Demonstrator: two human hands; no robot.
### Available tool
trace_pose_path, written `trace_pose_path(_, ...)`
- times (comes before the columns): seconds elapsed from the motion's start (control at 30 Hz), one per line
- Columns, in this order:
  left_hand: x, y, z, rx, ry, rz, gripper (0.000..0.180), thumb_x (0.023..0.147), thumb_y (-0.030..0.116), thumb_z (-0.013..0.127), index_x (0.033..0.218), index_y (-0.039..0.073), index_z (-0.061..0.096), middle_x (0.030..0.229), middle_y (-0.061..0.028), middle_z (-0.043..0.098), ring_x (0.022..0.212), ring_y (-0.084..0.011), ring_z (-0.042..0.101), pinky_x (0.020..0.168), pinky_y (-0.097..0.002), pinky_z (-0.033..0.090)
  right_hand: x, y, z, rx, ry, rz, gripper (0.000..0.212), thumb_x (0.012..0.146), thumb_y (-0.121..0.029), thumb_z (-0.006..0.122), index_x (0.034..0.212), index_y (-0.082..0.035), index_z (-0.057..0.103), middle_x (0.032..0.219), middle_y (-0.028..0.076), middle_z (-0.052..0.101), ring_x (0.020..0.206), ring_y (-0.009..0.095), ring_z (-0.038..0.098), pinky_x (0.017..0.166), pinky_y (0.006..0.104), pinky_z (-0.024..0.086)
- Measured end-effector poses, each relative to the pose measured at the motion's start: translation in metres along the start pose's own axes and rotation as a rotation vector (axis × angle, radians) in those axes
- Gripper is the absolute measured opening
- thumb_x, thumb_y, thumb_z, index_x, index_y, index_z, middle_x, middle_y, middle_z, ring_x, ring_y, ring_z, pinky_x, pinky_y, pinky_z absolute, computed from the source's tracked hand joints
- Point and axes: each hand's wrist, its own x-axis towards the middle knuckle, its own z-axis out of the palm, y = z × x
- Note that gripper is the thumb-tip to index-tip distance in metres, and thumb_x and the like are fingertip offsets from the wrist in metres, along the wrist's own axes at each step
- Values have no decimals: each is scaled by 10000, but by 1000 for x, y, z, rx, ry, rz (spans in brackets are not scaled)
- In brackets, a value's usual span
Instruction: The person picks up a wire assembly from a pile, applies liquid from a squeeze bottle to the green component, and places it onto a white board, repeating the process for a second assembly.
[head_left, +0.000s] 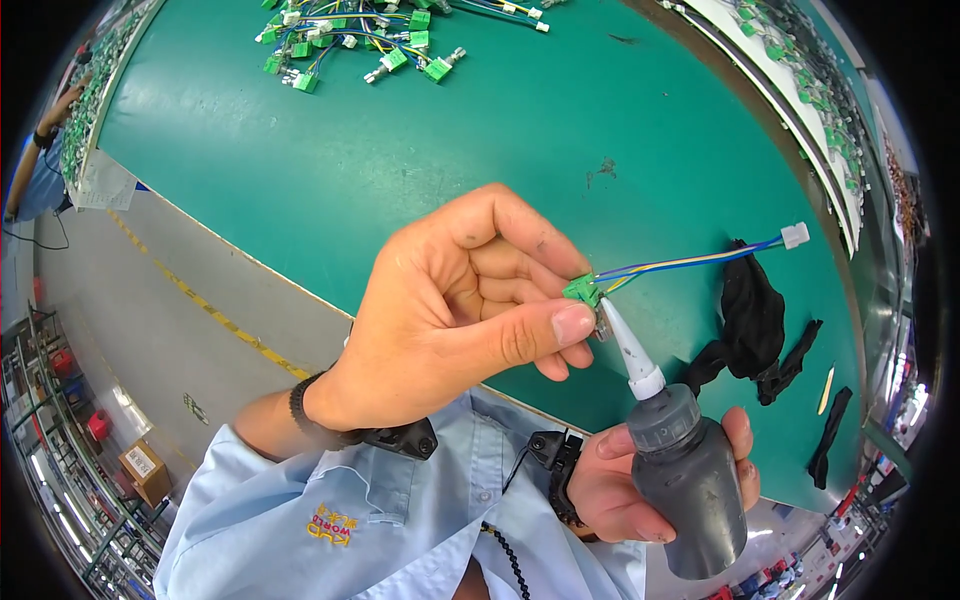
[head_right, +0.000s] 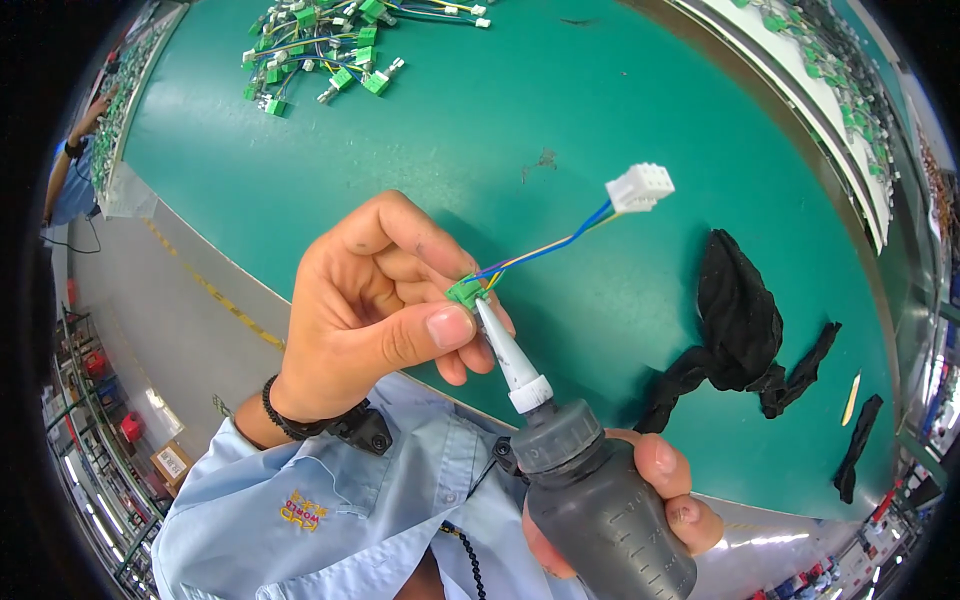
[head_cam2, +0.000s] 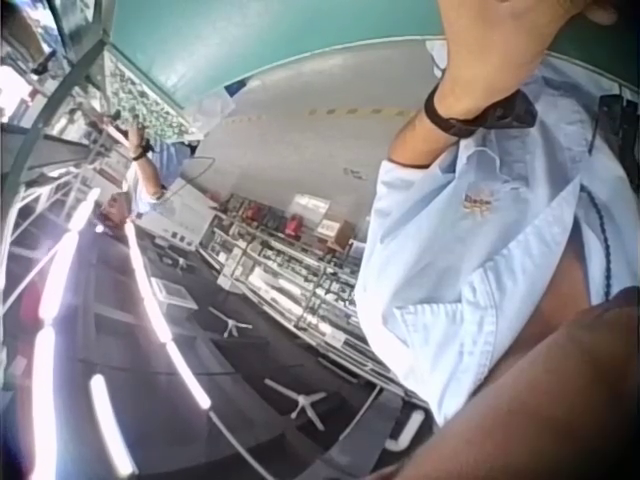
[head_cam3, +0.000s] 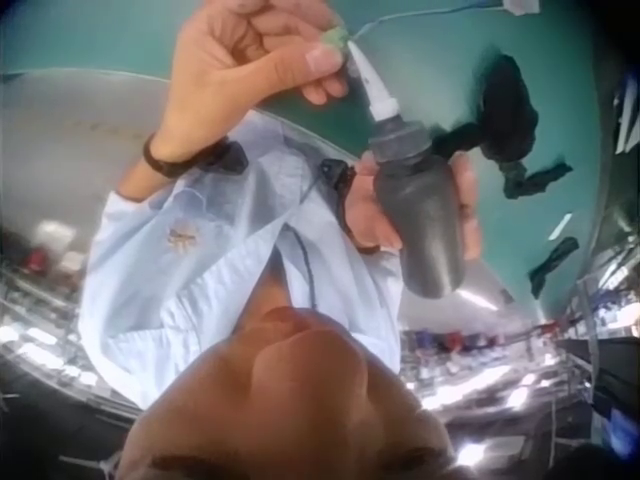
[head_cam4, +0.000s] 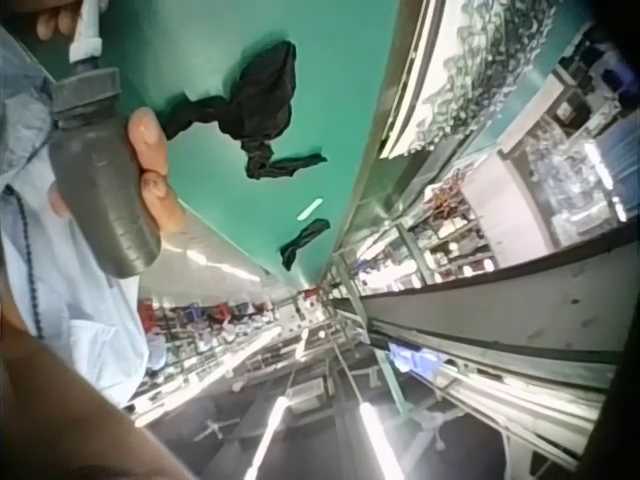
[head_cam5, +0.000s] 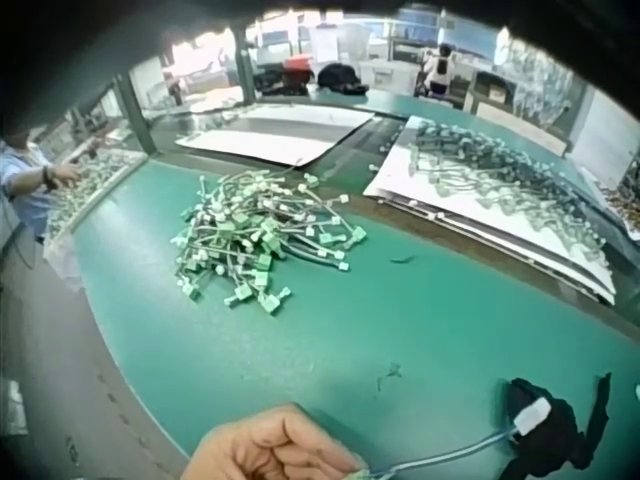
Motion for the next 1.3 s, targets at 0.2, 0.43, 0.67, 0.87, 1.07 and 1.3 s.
trace_pose_path(0.2,0,0,-1,-8,0,7,206,814,24,612,952,-2,462,862,-174,631,682,-166,644,536,-229,530,3,3,-1,5,-17,2,713,891,-507,393,1259,80,223,1250,348,299,433,174,454,448,211,439)
trace_pose_path(0.43,-1,0,1,-1,6,-8,211,814,28,613,956,-3,459,861,-173,632,672,-163,641,533,-228,529,0,-1,-1,12,-28,4,707,892,-502,398,1259,77,226,1250,348,299,431,173,450,450,211,438)
trace_pose_path(0.67,-1,-1,1,7,14,3,215,815,32,611,962,-4,457,826,-158,631,659,-159,640,516,-225,526,-2,-3,-6,21,-40,9,702,892,-497,402,1258,75,228,1250,347,299,429,171,447,451,210,438)
trace_pose_path(0.87,-3,2,2,-52,0,-80,224,825,44,600,984,-13,452,783,-143,625,609,-158,637,460,-212,502,0,1,-2,24,-49,15,697,892,-493,406,1258,74,230,1250,346,299,427,170,445,452,210,438)
trace_pose_path(1.07,-4,3,2,-108,-5,-114,254,839,62,584,1020,-23,428,780,-157,630,573,-148,629,426,-203,477,-1,0,-2,34,-61,21,693,892,-489,410,1258,72,232,1250,346,299,425,169,442,453,210,437)
trace_pose_path(1.3,-4,3,1,-147,-34,-159,274,856,99,569,1037,-19,401,793,-182,635,545,-134,616,408,-192,455,5,3,-20,43,-74,26,687,893,-484,415,1258,70,235,1250,345,298,423,168,439,455,210,437)
